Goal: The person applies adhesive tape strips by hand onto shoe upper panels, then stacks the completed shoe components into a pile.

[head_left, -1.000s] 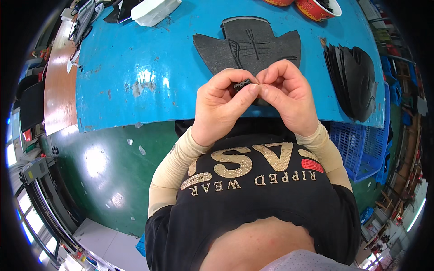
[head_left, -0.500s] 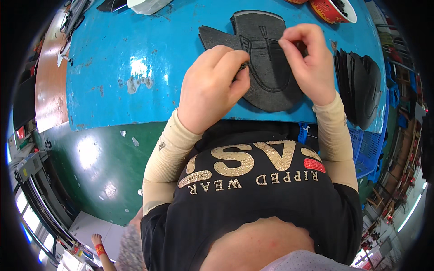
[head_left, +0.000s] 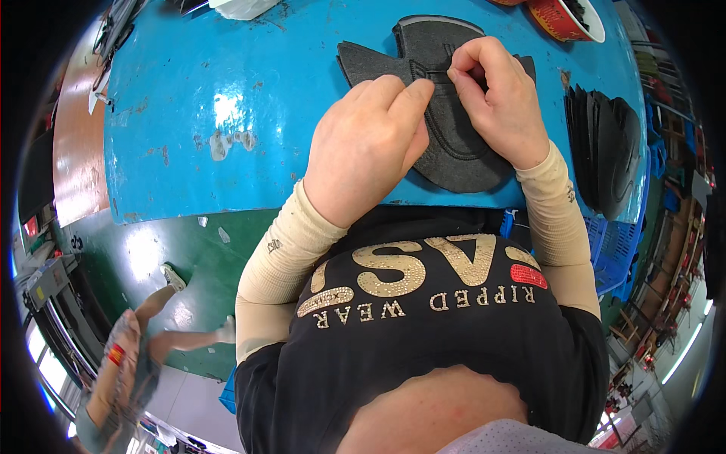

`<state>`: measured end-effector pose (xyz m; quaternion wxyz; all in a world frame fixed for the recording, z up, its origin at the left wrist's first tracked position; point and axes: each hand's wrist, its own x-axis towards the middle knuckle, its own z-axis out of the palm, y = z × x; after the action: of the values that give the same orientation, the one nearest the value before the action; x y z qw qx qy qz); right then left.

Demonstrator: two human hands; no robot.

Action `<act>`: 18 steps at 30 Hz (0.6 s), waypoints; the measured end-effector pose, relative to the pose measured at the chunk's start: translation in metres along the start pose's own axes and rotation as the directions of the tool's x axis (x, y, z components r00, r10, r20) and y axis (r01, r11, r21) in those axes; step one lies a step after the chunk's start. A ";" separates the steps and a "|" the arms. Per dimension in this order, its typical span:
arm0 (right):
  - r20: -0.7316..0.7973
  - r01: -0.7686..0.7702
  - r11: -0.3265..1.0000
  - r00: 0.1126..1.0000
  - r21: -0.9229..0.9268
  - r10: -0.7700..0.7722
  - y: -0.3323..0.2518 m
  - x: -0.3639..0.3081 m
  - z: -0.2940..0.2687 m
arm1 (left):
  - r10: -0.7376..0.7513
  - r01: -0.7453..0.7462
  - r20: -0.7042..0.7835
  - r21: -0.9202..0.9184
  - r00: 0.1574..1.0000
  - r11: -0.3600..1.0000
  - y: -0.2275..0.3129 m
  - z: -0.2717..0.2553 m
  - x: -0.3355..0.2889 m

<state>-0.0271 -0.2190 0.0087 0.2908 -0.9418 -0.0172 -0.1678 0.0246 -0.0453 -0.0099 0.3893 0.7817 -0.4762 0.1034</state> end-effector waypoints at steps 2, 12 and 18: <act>-0.020 -0.010 1.000 1.000 0.011 0.011 0.000 0.000 0.001 | 0.001 -0.003 0.050 0.030 0.999 1.000 0.002 -0.004 0.003; -0.023 0.146 0.963 0.988 -0.226 -0.155 -0.009 0.000 -0.005 | -0.072 0.012 0.211 0.273 0.975 0.962 0.011 0.001 0.012; -0.119 0.198 0.927 0.962 -0.318 -0.246 0.005 -0.020 -0.007 | -0.075 0.002 0.223 0.310 0.972 0.951 0.012 0.001 0.012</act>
<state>-0.0478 -0.2255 0.0046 0.1221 -0.9510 -0.0751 -0.2740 0.0209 -0.0570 0.0025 0.2064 0.8485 -0.4812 0.0765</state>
